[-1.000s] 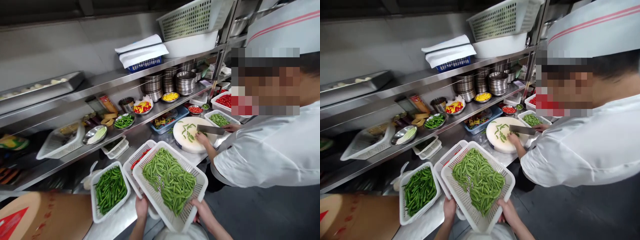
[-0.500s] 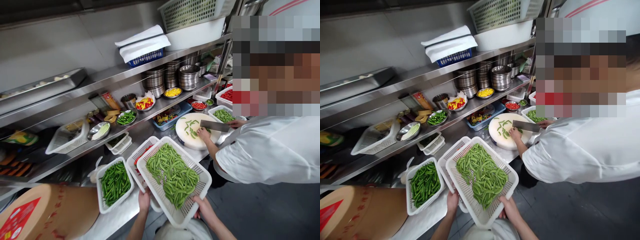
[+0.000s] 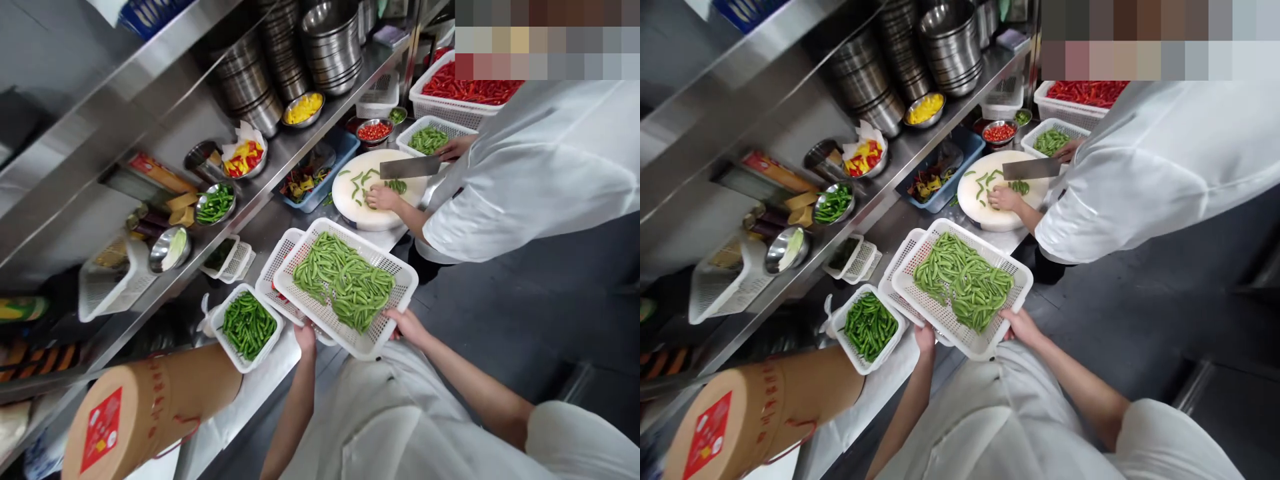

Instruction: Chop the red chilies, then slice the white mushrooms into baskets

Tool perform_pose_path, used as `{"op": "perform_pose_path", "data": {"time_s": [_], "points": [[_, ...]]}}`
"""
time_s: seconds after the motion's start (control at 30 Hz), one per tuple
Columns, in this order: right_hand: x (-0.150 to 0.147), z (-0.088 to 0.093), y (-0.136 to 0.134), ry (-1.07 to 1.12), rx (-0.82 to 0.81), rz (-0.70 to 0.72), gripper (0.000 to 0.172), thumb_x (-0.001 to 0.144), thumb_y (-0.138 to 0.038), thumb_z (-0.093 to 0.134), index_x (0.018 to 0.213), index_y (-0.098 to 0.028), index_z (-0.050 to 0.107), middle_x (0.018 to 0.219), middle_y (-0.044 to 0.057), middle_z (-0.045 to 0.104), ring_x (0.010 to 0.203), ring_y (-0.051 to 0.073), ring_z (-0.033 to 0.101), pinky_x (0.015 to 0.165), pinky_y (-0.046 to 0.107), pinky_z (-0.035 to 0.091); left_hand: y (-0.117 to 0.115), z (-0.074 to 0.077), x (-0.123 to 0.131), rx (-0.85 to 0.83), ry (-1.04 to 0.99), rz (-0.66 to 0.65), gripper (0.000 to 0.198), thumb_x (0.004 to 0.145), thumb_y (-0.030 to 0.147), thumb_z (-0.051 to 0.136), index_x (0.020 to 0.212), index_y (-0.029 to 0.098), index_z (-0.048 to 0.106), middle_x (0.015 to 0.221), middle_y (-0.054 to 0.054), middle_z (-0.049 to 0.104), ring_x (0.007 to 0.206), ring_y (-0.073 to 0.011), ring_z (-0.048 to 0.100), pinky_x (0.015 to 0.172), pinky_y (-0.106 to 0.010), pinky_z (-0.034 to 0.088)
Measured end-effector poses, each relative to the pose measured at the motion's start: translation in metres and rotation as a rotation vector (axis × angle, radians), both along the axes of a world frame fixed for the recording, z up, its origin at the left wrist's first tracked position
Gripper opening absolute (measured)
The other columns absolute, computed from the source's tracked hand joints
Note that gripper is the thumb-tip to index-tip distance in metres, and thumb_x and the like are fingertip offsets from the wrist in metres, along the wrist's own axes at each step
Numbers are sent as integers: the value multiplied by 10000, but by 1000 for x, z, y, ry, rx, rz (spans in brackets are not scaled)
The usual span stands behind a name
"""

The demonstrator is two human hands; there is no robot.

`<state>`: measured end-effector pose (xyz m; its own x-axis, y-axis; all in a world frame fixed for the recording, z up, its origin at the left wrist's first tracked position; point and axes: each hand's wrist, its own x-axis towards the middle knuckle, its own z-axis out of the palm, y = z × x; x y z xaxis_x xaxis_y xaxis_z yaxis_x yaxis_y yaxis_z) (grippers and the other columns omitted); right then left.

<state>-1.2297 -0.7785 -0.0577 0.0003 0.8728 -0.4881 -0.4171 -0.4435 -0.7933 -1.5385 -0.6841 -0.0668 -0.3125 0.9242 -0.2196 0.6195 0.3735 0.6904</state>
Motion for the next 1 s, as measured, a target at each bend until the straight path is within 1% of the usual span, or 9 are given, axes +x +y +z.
{"op": "perform_pose_path", "data": {"time_s": [0.07,0.23,0.33,0.47,0.63,0.7,0.8,0.9,1.0], "points": [[-3,-2,-3,35,-23,-18,331,782,-423,701,559,-183,648,411,56,593,344,149,499,358,228,339,0,-4,-3,83,-5,15,531,1034,268,435,1548,139,479,1504,-125,632,1388,-234,595,1142,-342,483],[-7,-6,-8,7,0,-13,375,794,-451,668,536,-179,652,418,65,598,358,147,498,373,234,348,2,-14,-9,152,-17,-12,499,1010,254,481,1494,162,555,1448,-114,679,1359,-259,626,1142,-369,494],[-6,-5,-10,-5,5,2,390,789,-488,675,541,-189,650,418,58,594,364,156,492,381,247,354,2,-15,-8,143,-33,0,528,992,229,494,1514,165,543,1454,-112,677,1370,-266,619,1162,-386,477],[-4,-7,-11,-53,5,5,419,765,-555,674,553,-193,655,432,68,599,393,180,521,392,269,374,1,-16,-6,91,-44,39,564,964,245,571,1519,150,540,1451,-137,677,1401,-290,596,1165,-402,471],[2,-17,-16,-116,-26,14,489,705,-646,672,514,-200,610,429,77,576,401,183,521,420,294,398,-5,-18,2,302,-290,175,440,896,312,657,1318,191,692,1357,-85,741,1331,-271,653,1174,-378,477],[7,-20,-18,-136,-39,24,499,685,-663,683,519,-197,622,443,81,581,421,196,535,440,313,423,-9,-17,6,337,-356,209,439,851,296,695,1279,197,713,1324,-81,758,1304,-280,668,1177,-392,480],[15,-24,-18,-168,-17,65,481,687,-662,696,560,-199,661,487,85,602,476,226,564,492,346,481,-12,-18,12,352,-389,234,483,813,239,698,1295,193,705,1326,-89,756,1297,-282,673,1182,-392,480],[20,-29,-17,-268,53,78,442,705,-664,673,554,-251,635,517,77,592,511,257,581,549,388,535,-13,-23,14,388,-407,247,505,792,199,673,1297,188,694,1323,-92,755,1296,-274,673,1186,-385,475],[24,-37,-16,-537,168,56,382,703,-661,594,542,-314,592,560,97,604,585,309,634,684,456,599,-13,-29,14,393,-444,273,505,762,174,668,1266,179,689,1281,-106,767,1251,-283,693,1177,-407,480]]}}
